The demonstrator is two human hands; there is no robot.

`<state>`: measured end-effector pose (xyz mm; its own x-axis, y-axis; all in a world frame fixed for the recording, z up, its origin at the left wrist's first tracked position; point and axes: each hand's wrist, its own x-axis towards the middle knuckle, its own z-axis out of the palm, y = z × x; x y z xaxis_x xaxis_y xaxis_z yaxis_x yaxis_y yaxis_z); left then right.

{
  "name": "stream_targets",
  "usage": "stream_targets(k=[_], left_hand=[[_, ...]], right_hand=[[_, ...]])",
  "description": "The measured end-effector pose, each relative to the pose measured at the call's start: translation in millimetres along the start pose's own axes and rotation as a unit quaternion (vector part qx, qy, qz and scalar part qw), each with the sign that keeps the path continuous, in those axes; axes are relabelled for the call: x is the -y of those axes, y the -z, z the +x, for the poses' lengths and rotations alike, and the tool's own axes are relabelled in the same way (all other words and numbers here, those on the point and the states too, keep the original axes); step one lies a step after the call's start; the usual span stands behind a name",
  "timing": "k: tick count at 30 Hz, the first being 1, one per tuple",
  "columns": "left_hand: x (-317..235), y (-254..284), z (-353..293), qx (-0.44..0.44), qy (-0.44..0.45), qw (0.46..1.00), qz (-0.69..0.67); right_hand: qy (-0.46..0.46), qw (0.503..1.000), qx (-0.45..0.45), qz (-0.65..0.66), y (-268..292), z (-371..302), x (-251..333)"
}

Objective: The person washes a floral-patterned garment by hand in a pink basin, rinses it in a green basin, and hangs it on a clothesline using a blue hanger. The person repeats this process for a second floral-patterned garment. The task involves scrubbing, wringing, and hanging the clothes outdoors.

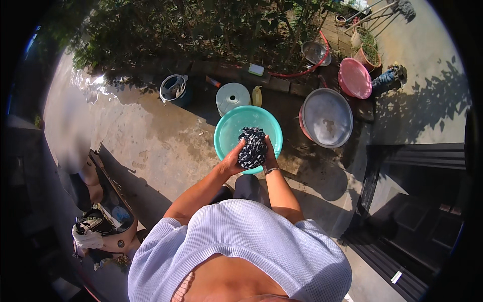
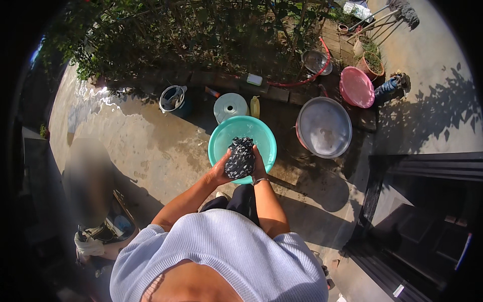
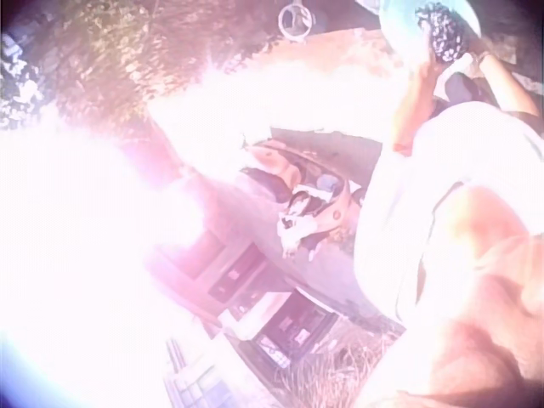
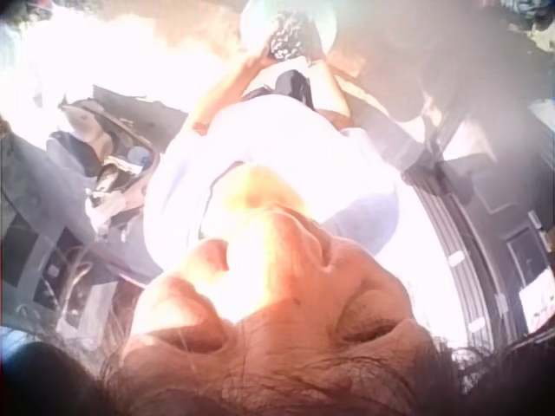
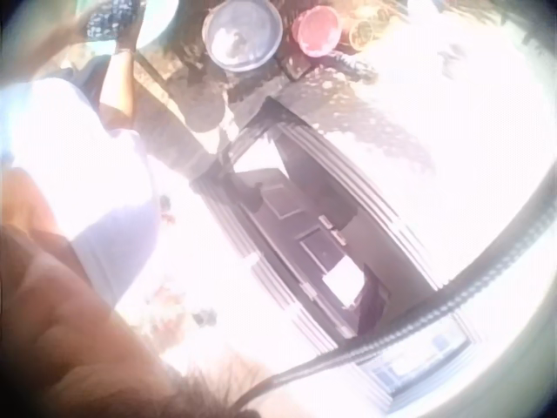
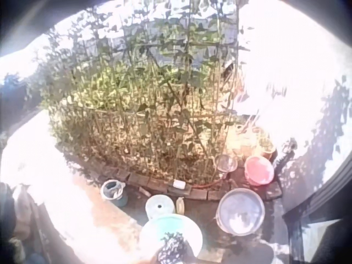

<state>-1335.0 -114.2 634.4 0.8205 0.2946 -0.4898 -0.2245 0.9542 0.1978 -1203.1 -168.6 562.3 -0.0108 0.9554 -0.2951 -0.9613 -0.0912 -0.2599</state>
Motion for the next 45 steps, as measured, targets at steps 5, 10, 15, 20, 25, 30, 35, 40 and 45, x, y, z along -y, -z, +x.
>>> stream_targets(k=[5, 10, 15, 20, 25, 30, 35, 40, 45], left_hand=[[-13.5, 18.6, -1.3, -0.11, -0.001, 0.983, 0.149], [-19.2, 9.9, -27.0, -0.154, 0.003, 0.971, 0.181], [-6.0, 13.7, -27.6, -0.078, -0.027, 0.996, -0.036], [-18.0, 7.4, -8.4, -0.094, -0.172, 0.98, -0.043], [-16.1, -15.0, 8.4, -0.346, -0.396, 0.83, 0.187], [-22.7, -25.5, 16.1, -0.269, -0.552, 0.617, 0.492], [-33.4, -60.7, 9.7, -0.159, -0.503, 0.563, 0.636], [-48.8, -89.3, 6.9, -0.014, -0.411, 0.534, 0.739], [-67.9, -72.4, 24.9, 0.051, -0.337, 0.53, 0.777]], right_hand=[[0.104, 0.981, -0.1, -0.133, -34.7, 0.5, 9.8], [0.19, 0.943, -0.153, -0.227, -41.4, 10.8, 15.5], [0.281, 0.81, -0.126, -0.5, -80.5, 4.5, -0.3], [0.359, 0.741, -0.103, -0.558, -118.8, -13.6, -12.0], [0.292, 0.847, -0.186, -0.405, -98.8, -5.6, -3.6], [0.145, 0.947, -0.204, -0.203, -80.3, 0.4, 11.3], [0.036, 0.989, -0.13, -0.06, -60.3, -4.2, 22.5], [-0.018, 0.997, -0.075, -0.022, -78.7, -21.7, 35.0], [-0.008, 0.99, -0.135, -0.026, -61.6, -11.6, 24.0]])
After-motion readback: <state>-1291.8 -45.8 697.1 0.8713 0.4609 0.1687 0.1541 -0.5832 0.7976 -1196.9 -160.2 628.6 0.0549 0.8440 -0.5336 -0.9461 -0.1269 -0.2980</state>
